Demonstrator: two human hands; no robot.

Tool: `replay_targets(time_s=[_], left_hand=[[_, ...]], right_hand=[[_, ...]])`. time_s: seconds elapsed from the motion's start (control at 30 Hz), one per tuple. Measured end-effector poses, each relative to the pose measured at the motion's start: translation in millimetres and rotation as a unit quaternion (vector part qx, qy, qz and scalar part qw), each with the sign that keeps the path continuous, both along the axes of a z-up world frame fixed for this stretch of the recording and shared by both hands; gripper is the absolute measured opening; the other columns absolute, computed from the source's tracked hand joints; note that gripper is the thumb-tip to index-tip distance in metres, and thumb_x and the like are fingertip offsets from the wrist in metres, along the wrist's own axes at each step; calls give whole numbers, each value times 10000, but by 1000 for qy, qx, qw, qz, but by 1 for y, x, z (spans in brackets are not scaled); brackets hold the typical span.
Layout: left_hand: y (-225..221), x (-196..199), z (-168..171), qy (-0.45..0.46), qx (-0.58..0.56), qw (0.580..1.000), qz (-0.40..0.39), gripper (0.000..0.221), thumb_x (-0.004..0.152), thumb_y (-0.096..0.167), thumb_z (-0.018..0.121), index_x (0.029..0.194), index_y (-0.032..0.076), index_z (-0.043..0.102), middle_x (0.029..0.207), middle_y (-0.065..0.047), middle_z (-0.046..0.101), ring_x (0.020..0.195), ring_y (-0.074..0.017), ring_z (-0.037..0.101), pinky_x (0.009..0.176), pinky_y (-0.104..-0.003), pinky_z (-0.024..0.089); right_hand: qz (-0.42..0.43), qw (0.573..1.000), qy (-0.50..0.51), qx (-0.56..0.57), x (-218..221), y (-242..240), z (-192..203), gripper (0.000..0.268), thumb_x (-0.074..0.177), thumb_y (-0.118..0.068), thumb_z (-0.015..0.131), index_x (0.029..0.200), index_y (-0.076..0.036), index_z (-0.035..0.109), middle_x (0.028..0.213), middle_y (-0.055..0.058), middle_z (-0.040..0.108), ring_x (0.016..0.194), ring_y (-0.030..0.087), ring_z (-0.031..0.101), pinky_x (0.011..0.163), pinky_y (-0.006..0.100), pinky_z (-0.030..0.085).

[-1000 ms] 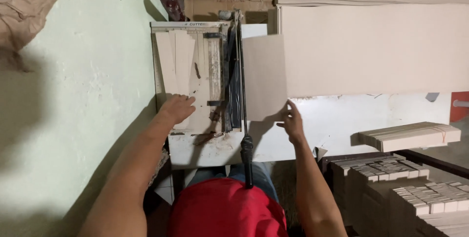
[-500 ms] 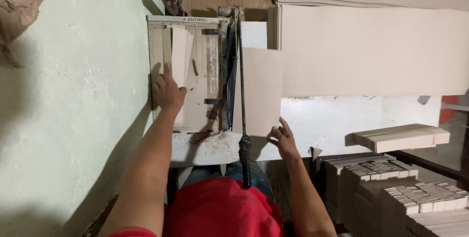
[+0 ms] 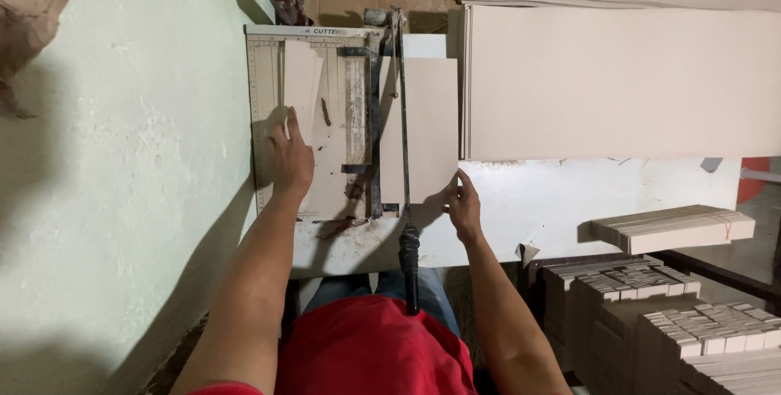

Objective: Using a manual guillotine paper cutter to slice stacks of paper into uniform strips.

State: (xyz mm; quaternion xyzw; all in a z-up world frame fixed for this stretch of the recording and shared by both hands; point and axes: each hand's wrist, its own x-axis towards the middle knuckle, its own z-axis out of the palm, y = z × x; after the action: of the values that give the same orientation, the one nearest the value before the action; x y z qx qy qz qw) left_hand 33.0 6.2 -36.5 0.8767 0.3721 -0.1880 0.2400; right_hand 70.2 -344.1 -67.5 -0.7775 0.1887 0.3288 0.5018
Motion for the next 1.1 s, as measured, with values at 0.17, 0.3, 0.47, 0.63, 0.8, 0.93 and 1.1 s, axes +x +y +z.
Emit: replay_targets(time_s=[0.17, 0.3, 0.47, 0.63, 0.8, 0.93, 1.1], left_hand=[[-15, 12, 47, 25, 62, 997, -37, 771, 1004, 195, 656, 1628, 160, 205, 1446, -248, 407, 1299, -385, 491, 953, -483, 540], [-37, 19, 35, -15, 66, 987, -147, 634, 1023, 190, 595, 1600, 170, 333, 1548, -236, 334, 1446, -446, 319, 1145, -595, 367], [-86, 35, 6, 23, -83, 960, -268, 902, 916, 392, 723, 1639, 332, 187, 1678, -197, 127, 1544, -470, 62, 1195, -674, 209], [-119, 39, -17, 99, -14, 947, -304, 1105, 820, 422, 816, 1648, 243, 106, 1667, -286, -41, 1543, -473, -31, 1174, -735, 85], [-126, 38, -24, 152, 49, 930, -331, 1132, 834, 375, 816, 1653, 170, 62, 1662, -292, -68, 1543, -453, -29, 1134, -745, 208], [-126, 39, -35, 154, 69, 925, -340, 1130, 829, 363, 813, 1652, 156, 67, 1674, -270, -58, 1551, -435, -10, 1124, -755, 228], [-124, 43, -47, 162, 56, 927, -333, 1276, 767, 310, 841, 1634, 168, -84, 1641, -287, -151, 1526, -462, -57, 1124, -734, 245]], right_hand=[[89, 989, -53, -105, -5, -18, -38, 515, 1075, -134, 459, 1584, -161, 385, 1212, 250, 682, 1079, 387, 706, 879, 465, 627], [125, 977, -90, -150, -10, -19, -49, 509, 1061, -117, 440, 1568, -122, 397, 1111, 230, 718, 905, 342, 740, 814, 502, 631], [130, 971, -102, -172, -14, -20, -56, 516, 1040, -106, 427, 1555, -134, 420, 1097, 224, 737, 939, 380, 747, 839, 528, 597], [138, 965, -108, -195, -15, -22, -61, 510, 1047, -137, 432, 1557, -150, 428, 1107, 219, 737, 994, 404, 730, 852, 549, 576], [225, 932, -73, -276, -9, 1, 3, 569, 1045, -178, 492, 1602, -201, 376, 1270, 161, 702, 1121, 343, 709, 955, 495, 580], [298, 903, -100, -293, -40, 36, 108, 636, 1018, -442, 498, 1578, -195, 326, 1228, 173, 659, 1075, 398, 678, 857, 547, 597], [428, 872, 19, -238, -119, 57, 129, 1243, 822, -836, 510, 1653, -161, -123, 545, 46, 576, 431, 206, 532, 418, 332, 467]])
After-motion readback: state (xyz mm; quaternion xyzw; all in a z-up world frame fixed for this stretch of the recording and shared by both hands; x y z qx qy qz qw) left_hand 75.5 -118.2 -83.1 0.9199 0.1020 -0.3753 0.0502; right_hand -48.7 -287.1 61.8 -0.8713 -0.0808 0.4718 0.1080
